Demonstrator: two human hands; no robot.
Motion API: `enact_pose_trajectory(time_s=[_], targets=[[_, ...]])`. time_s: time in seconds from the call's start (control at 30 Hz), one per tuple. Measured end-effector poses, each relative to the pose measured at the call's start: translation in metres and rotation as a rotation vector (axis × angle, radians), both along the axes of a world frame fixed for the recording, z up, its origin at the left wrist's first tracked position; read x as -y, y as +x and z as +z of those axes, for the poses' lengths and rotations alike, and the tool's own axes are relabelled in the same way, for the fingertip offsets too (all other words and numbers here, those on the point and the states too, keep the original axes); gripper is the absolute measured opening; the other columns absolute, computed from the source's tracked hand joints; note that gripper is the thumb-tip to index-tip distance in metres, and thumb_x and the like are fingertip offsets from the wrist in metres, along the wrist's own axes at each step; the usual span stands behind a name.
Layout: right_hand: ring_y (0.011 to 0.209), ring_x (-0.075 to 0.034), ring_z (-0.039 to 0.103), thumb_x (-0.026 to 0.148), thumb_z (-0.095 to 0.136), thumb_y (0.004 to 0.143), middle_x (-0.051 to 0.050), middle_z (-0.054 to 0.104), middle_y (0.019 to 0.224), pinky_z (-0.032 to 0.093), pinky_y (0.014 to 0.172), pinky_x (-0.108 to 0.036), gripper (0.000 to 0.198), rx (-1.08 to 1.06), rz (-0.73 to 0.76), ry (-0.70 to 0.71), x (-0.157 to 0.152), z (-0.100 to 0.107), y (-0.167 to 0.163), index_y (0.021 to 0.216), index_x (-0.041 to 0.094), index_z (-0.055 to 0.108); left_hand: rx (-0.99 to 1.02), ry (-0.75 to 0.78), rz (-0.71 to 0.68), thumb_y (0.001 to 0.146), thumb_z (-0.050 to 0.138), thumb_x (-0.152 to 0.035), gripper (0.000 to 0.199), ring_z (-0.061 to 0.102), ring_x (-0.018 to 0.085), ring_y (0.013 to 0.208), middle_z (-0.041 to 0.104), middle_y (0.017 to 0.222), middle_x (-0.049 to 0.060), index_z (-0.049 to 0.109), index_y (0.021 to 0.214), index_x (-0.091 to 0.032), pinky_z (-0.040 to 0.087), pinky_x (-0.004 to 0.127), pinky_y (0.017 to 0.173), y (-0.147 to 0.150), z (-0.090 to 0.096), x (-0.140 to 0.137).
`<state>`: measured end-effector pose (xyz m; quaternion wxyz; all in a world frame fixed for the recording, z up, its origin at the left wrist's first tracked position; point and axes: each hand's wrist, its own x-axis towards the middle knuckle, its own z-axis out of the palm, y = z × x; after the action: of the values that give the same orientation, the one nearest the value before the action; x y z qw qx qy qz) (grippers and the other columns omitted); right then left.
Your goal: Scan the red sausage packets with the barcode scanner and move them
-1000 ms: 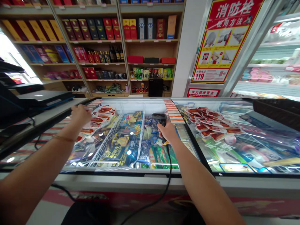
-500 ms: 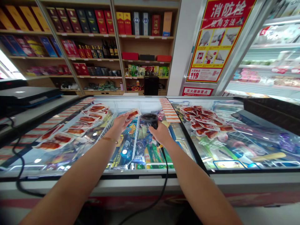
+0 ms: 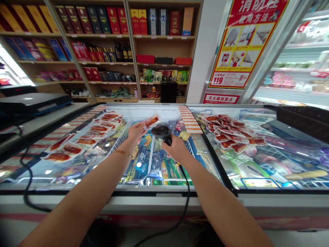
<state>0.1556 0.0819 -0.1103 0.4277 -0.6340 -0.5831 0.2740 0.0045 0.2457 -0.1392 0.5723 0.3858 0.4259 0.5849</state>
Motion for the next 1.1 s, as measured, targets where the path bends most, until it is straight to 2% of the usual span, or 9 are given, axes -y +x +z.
enact_pose_trajectory(time_s=[0.43, 0.6, 0.7, 0.87, 0.97, 1.1], targets=[[0.04, -0.014, 0.056, 0.027, 0.063, 0.074, 0.003, 0.056, 0.052, 0.042, 0.04, -0.021, 0.012, 0.031, 0.002, 0.007, 0.0, -0.001, 0.001, 0.082, 0.02, 0.056, -0.005, 0.011, -0.033, 0.073, 0.073, -0.025, 0.013, 0.068, 0.013, 0.074, 0.069, 0.073, 0.002, 0.071, 0.081, -0.014, 0.056, 0.03, 0.079, -0.001, -0.001, 0.001], [0.038, -0.013, 0.056, 0.028, 0.061, 0.077, 0.004, 0.057, 0.053, 0.042, 0.04, -0.021, 0.013, -0.001, -0.021, 0.0, -0.002, 0.002, 0.006, 0.085, 0.02, 0.056, -0.053, 0.045, -0.019, 0.073, 0.073, -0.025, 0.013, 0.067, 0.013, 0.07, 0.069, 0.071, 0.002, 0.072, 0.081, -0.015, 0.056, 0.029, 0.075, 0.0, -0.003, 0.002], [0.039, -0.013, 0.057, 0.029, 0.058, 0.078, 0.003, 0.058, 0.054, 0.041, 0.038, -0.02, 0.013, -0.08, -0.082, 0.015, -0.007, 0.006, 0.021, 0.085, 0.019, 0.055, -0.136, 0.027, -0.021, 0.073, 0.073, -0.022, 0.011, 0.065, 0.012, 0.062, 0.069, 0.069, 0.002, 0.073, 0.081, -0.015, 0.056, 0.029, 0.07, 0.01, 0.002, 0.003], [0.037, -0.012, 0.056, 0.03, 0.06, 0.079, 0.003, 0.059, 0.055, 0.041, 0.037, -0.02, 0.013, -0.135, -0.207, 0.082, 0.0, 0.021, 0.08, 0.081, 0.019, 0.054, -0.173, 0.027, -0.16, 0.068, 0.077, -0.016, 0.009, 0.064, 0.011, 0.059, 0.069, 0.07, 0.002, 0.073, 0.075, -0.015, 0.058, 0.029, 0.07, 0.06, 0.024, 0.009], [0.035, -0.011, 0.053, 0.031, 0.063, 0.078, 0.002, 0.06, 0.054, 0.039, 0.036, -0.021, 0.015, -0.12, -0.334, 0.109, 0.017, 0.03, 0.133, 0.08, 0.019, 0.054, -0.18, 0.094, -0.283, 0.067, 0.079, -0.017, 0.01, 0.066, 0.013, 0.062, 0.07, 0.07, 0.004, 0.073, 0.074, -0.013, 0.058, 0.03, 0.071, 0.111, 0.038, 0.018], [0.035, -0.014, 0.053, 0.031, 0.063, 0.078, 0.0, 0.057, 0.047, 0.04, 0.036, -0.023, 0.016, -0.116, -0.538, 0.077, 0.045, 0.041, 0.201, 0.072, 0.018, 0.055, -0.187, 0.123, -0.386, 0.066, 0.08, -0.014, 0.01, 0.068, 0.016, 0.068, 0.068, 0.067, 0.004, 0.072, 0.073, -0.013, 0.058, 0.034, 0.076, 0.192, 0.052, 0.037]])
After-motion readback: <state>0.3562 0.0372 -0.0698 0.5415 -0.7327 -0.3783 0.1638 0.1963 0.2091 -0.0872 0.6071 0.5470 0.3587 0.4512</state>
